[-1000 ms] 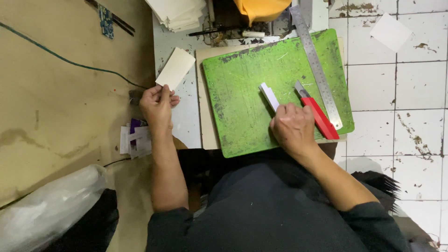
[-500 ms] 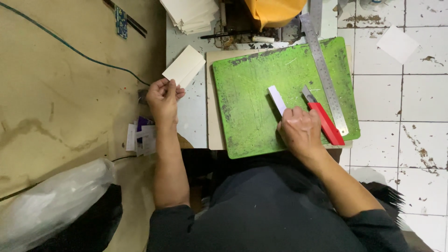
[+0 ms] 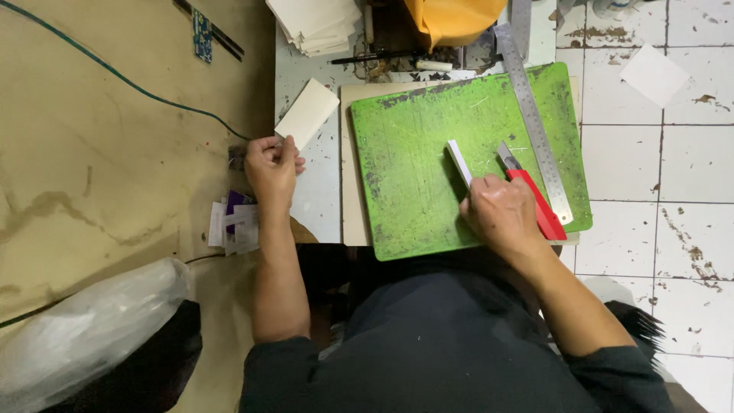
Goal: Cutting small strips of material using a utility knife and ruler, then stacking them
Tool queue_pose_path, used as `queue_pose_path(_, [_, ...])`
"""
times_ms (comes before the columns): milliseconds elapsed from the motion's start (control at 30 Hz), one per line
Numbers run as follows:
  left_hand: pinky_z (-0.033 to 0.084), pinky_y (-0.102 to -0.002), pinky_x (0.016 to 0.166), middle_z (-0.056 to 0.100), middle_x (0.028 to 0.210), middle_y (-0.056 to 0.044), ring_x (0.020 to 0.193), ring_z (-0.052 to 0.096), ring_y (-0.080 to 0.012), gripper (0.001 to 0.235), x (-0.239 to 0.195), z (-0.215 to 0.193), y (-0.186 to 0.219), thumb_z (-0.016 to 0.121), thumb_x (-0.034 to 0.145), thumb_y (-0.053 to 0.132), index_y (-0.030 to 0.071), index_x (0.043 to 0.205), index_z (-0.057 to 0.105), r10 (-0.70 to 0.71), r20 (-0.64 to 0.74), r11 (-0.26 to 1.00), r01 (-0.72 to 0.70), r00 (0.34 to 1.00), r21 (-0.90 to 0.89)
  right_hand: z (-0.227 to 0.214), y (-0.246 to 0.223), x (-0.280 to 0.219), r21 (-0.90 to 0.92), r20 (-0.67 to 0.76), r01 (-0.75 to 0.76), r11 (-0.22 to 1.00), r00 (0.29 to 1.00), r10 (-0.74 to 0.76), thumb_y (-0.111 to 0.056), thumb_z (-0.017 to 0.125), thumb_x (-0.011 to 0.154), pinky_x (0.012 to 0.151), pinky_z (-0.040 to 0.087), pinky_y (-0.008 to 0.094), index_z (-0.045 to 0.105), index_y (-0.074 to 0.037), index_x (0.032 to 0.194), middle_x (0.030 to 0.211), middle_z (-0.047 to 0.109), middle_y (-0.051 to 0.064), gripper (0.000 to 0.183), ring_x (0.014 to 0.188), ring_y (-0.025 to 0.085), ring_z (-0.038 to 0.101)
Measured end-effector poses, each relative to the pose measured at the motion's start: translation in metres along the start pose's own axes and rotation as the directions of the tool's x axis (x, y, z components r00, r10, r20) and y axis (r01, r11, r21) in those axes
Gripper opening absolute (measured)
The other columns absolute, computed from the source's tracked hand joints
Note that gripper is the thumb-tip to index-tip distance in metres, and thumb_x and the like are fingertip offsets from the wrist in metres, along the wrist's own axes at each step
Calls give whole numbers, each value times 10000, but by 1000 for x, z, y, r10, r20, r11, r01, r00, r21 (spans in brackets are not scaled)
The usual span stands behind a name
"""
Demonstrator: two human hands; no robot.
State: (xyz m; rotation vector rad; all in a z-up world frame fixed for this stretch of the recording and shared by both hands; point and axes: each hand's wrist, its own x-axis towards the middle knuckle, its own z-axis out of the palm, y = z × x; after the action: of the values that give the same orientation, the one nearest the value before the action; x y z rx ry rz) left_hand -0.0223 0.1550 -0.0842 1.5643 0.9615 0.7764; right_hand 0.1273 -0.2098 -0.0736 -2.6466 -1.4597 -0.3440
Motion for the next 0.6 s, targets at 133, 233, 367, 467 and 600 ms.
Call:
queue_pose_path(133, [619,-294,445,707,741,-184,543,712,-204,328,-5,-2,-8,768,938,153,-52,1090,562,67,-3,992,-67,998,107,3,7,-3,53,82,-30,998,996,26,-362,690,822,601,497,427,628,-146,793,683,614,53,226,597,299,684])
queue_pose_path(233, [583,-283,419,711,712,-147,509,690,-179,300,-2,1,-21,788,921,154,-25,1066,595,175,-15,963,-168,984,210,3,11,-5,50,112,-42,998,993,36,-381,708,809,621,511,424,619,-163,811,703,624,50,235,623,291,693])
queue_pose_path(367, [549,-295,477,716,736,-148,545,689,-202,255,-1,8,-7,783,927,110,9,1094,620,315,-11,929,-306,949,208,-8,16,-6,159,192,-92,983,979,61,-397,617,896,674,521,456,622,-145,881,747,649,83,253,689,338,708])
queue_pose_path(467, [565,-327,534,708,776,-167,602,691,-224,249,-1,16,17,765,946,115,-2,1104,613,325,24,930,-324,945,174,-10,22,-6,191,247,-150,970,964,100,-368,580,940,721,526,449,646,-137,955,801,675,99,241,745,340,720])
queue_pose_path(600, [619,-385,703,697,945,-179,827,719,-271,413,23,29,51,790,975,312,10,1181,599,250,28,963,-252,968,93,-8,27,-10,190,313,-211,959,939,145,-371,564,960,770,537,433,657,-166,1048,877,704,89,242,836,319,743])
